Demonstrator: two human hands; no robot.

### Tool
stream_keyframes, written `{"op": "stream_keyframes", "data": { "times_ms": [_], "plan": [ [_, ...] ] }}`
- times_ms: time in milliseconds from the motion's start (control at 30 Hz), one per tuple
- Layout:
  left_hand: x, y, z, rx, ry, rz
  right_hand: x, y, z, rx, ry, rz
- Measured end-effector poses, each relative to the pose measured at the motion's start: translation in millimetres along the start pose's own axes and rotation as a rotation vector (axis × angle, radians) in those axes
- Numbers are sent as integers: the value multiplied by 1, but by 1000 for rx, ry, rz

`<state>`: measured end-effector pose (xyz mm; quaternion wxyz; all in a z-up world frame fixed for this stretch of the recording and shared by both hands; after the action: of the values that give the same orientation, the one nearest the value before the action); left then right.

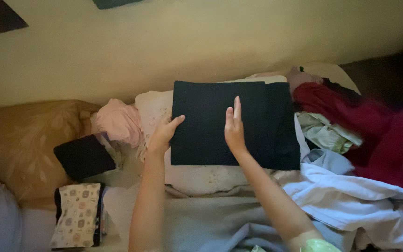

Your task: The person folds a black t-shirt and a red t-shirt by hand on a bed and places them onto a stack of folded items.

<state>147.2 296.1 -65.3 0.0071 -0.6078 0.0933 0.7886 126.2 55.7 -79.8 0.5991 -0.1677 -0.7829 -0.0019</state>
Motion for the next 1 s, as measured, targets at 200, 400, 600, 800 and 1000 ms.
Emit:
{"op": "stream_keyframes", "data": {
  "times_ms": [200, 400, 600, 800, 1000],
  "plan": [
    [-72, 24, 55, 66, 163, 22, 2, 40, 15, 40, 98, -179],
    [-100, 70, 67, -37, 469, -361, 11, 72, 17, 139, 253, -792],
    [-102, 168, 56, -85, 528, -369, -33, -24, 15, 215, 658, -836],
    [-18, 251, 25, 31, 72, -786, -115, -148, 6, -21, 306, -260],
    [-14, 215, 11, -498, 654, -1298, -67, -144, 20, -45, 51, 336]
  ]
}}
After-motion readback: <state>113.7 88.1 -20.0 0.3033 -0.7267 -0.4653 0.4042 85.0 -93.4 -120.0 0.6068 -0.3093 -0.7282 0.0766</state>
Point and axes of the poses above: each hand's wrist, its own z-axis away from the middle knuckle, its own y-axis out of the palm, x = y × z, the point moved 8 cm from there along -z, towards the middle knuckle, and after that the axes turned 4 degrees about -y, right-handed, at the moved point
